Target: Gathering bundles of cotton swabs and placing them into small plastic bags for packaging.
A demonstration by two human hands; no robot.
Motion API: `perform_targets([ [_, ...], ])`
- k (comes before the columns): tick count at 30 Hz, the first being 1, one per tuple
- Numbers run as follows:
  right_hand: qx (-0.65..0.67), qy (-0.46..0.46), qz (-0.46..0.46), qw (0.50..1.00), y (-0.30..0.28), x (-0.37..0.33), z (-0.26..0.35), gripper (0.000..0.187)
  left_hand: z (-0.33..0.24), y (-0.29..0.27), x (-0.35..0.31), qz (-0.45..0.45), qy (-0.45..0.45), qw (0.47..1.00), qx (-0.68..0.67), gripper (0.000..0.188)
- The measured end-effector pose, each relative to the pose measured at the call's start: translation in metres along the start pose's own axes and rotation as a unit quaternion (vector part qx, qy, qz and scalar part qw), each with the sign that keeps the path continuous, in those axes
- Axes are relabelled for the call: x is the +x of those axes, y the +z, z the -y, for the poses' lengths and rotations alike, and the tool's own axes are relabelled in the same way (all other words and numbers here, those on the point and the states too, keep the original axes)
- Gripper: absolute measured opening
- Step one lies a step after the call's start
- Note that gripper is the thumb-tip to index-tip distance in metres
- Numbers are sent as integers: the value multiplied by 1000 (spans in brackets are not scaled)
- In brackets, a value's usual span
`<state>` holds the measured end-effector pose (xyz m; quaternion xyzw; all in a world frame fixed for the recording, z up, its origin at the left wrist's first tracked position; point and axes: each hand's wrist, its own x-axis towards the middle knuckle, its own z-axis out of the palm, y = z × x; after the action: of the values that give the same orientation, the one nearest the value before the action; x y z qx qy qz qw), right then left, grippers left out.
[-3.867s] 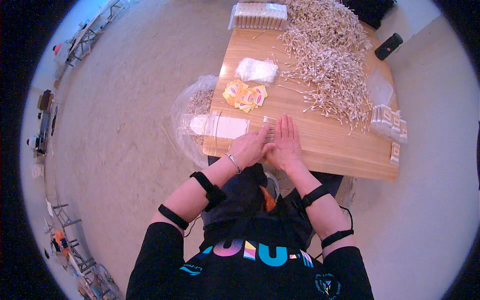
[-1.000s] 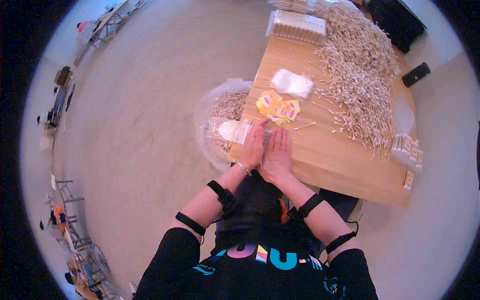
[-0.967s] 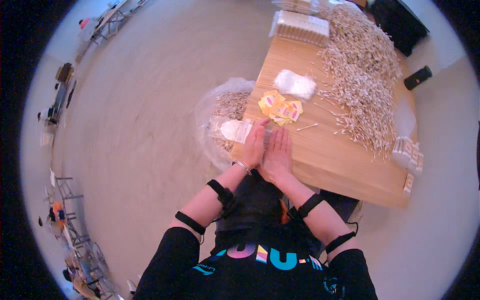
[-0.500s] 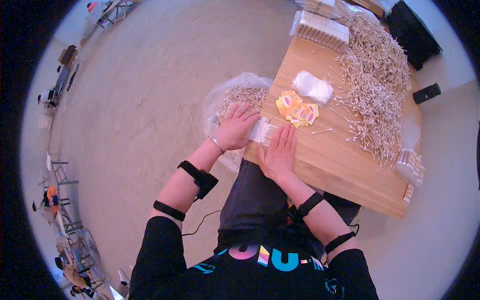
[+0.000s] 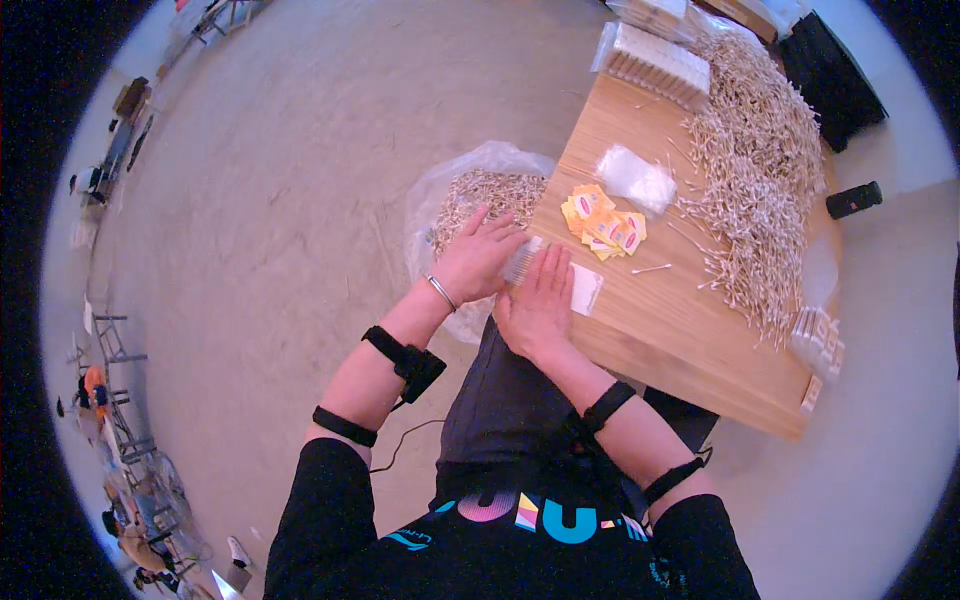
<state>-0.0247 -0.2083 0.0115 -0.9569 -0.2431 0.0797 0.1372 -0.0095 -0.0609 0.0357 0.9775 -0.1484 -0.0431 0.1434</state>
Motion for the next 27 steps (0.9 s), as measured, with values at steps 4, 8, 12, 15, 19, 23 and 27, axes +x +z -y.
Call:
perform_targets([
  [4, 26, -3, 4, 1000, 3, 6, 12, 85, 9, 0, -4, -13, -21, 1000, -5, 67],
  [8, 70, -26, -43, 996, 13, 8, 13, 90, 33, 1, -18, -83, -100, 982, -135, 78],
  [12, 76, -19, -29, 996, 13, 7, 20, 92, 54, 32, -25, -182, -246, 893, -330, 68],
  [15, 64, -11, -20, 998, 12, 8, 14, 92, 30, 25, -12, -124, -354, 843, -385, 54],
  [19, 60, -29, -25, 997, 14, 9, 21, 92, 29, 52, -5, -124, -359, 804, -458, 40],
  [23, 71, -32, -50, 996, 12, 10, 9, 85, 11, 47, 10, -118, -361, 816, -436, 34],
  [27, 56, -19, -118, 991, 0, 19, -10, 68, 16, 51, 4, -113, -372, 801, -455, 30],
])
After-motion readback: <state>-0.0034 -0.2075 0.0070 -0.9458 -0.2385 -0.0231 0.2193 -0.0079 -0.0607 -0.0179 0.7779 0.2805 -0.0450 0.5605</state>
